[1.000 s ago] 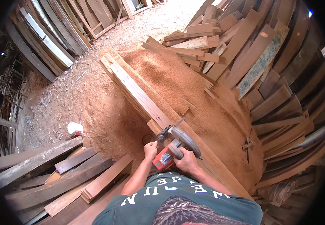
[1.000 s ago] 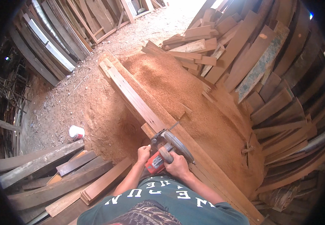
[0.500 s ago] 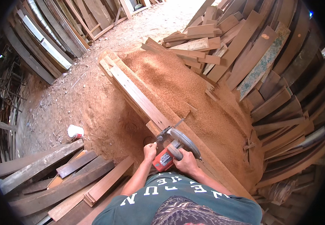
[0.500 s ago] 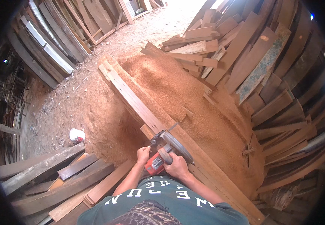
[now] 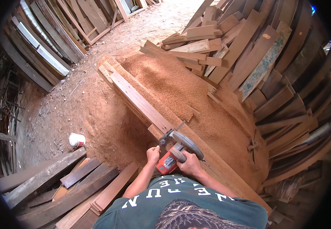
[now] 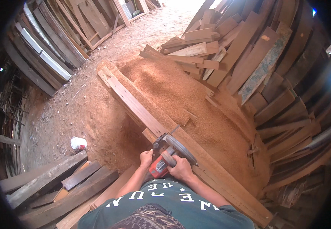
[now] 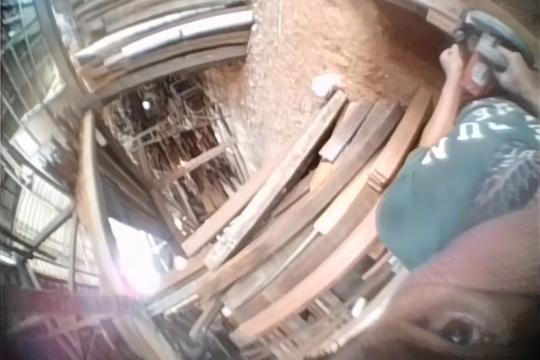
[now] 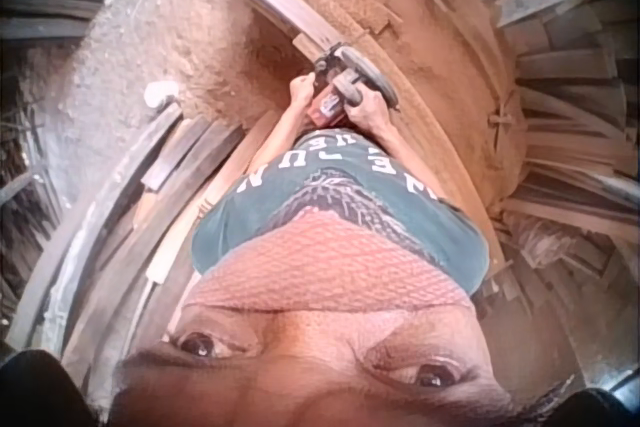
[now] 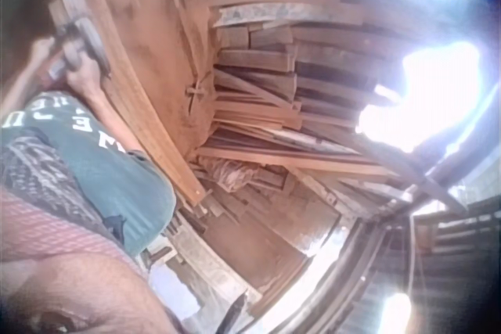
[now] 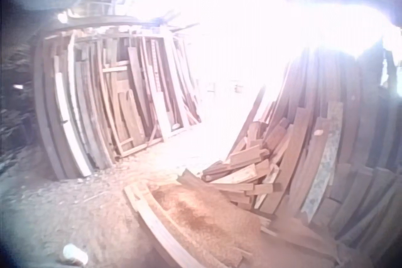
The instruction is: The person measures and marks a long wooden plank using a small wooden guide and a pencil. They then plug in a circular saw and cut the plank along the marked line, creating sawdust.
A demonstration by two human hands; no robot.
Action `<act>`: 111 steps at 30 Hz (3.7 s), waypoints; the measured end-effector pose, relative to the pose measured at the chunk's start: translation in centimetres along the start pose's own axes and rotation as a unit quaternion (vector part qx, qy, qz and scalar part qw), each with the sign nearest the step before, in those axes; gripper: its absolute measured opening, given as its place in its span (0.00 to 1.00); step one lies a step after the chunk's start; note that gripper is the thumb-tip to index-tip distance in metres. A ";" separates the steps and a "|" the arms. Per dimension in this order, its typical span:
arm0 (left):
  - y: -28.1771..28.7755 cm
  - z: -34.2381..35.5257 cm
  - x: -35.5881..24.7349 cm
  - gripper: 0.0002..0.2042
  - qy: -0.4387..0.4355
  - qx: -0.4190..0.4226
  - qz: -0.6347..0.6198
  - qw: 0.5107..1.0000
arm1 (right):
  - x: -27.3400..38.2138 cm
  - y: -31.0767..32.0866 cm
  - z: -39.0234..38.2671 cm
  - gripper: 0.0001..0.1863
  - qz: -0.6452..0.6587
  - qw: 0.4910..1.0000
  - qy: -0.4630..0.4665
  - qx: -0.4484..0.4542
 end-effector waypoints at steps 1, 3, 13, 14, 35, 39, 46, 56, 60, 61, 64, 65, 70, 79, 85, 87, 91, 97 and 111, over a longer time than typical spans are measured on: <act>0.0 0.1 0.0 0.18 0.003 0.001 0.002 1.000 | 0.0 -0.1 0.1 0.16 -0.001 1.000 -0.002 -0.001; 0.0 0.3 -0.4 0.18 0.009 0.005 0.006 1.000 | -0.1 -0.4 0.4 0.16 -0.004 1.000 -0.007 0.000; 0.1 2.3 -0.6 0.18 -0.012 0.005 -0.017 1.000 | 1.2 -1.2 1.6 0.15 0.001 1.000 -0.011 -0.006; 0.2 2.5 -0.8 0.18 -0.016 0.004 -0.018 1.000 | 1.2 -1.3 1.7 0.15 -0.001 1.000 -0.008 -0.007; 1.5 4.6 -4.1 0.18 0.004 0.019 -0.042 0.999 | 3.3 -3.2 4.6 0.16 -0.013 1.000 -0.007 -0.011; 1.7 5.1 -5.1 0.18 0.015 0.022 -0.042 0.999 | 3.6 -3.6 5.2 0.14 -0.004 1.000 0.004 -0.021; 2.2 6.5 -5.4 0.17 -0.020 0.017 -0.018 0.999 | 3.8 -4.6 6.0 0.13 0.018 1.000 0.002 -0.018; 3.2 7.7 -6.6 0.16 -0.016 0.032 -0.035 0.999 | 5.5 -5.2 7.1 0.14 0.021 1.000 0.019 -0.011; 3.7 8.0 -7.5 0.16 0.006 0.029 -0.027 0.999 | 6.3 -5.3 7.4 0.14 0.025 1.000 0.013 -0.015; 3.8 7.8 -7.9 0.16 0.018 0.033 -0.027 0.999 | 6.3 -5.4 7.4 0.14 0.024 1.000 0.013 -0.015; 4.2 7.9 -8.7 0.16 0.016 0.033 -0.018 0.999 | 6.3 -5.6 7.6 0.12 0.031 0.999 0.022 -0.021; 4.2 8.3 -8.5 0.17 0.007 0.031 -0.022 0.999 | 6.5 -5.7 7.7 0.12 0.030 0.999 0.025 -0.022; 4.5 9.3 -8.2 0.17 -0.014 0.031 -0.026 0.999 | 7.2 -6.1 8.1 0.12 0.029 0.999 0.024 -0.018; 5.3 10.2 -8.9 0.15 -0.002 0.038 -0.010 0.999 | 8.0 -6.8 8.5 0.12 0.031 0.999 0.018 -0.016; 5.7 10.6 -9.6 0.16 -0.003 0.028 -0.022 0.999 | 8.8 -7.2 8.8 0.11 0.035 0.999 0.025 -0.024; 5.9 11.0 -9.5 0.16 0.001 0.032 -0.010 0.999 | 9.1 -7.3 9.1 0.11 0.032 0.999 0.025 -0.021; 6.1 11.9 -9.6 0.16 0.000 0.041 -0.005 0.999 | 9.7 -7.6 9.5 0.11 0.032 0.999 0.025 -0.017; 6.5 13.2 -9.6 0.15 -0.018 0.015 -0.040 0.999 | 10.0 -8.5 10.2 0.12 0.027 0.999 0.041 -0.020; 7.6 15.2 -11.0 0.16 -0.022 0.035 -0.029 0.999 | 11.9 -9.6 11.5 0.14 0.024 0.999 0.030 -0.024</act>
Point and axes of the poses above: each hand's wrist, its own z-axis towards the middle knuckle, its own y-axis out of the back of the hand, x = y × z, the point moved 6 cm from there along z, towards the middle knuckle, and after that the axes turned 15 degrees about -x, right-handed, at the moved point
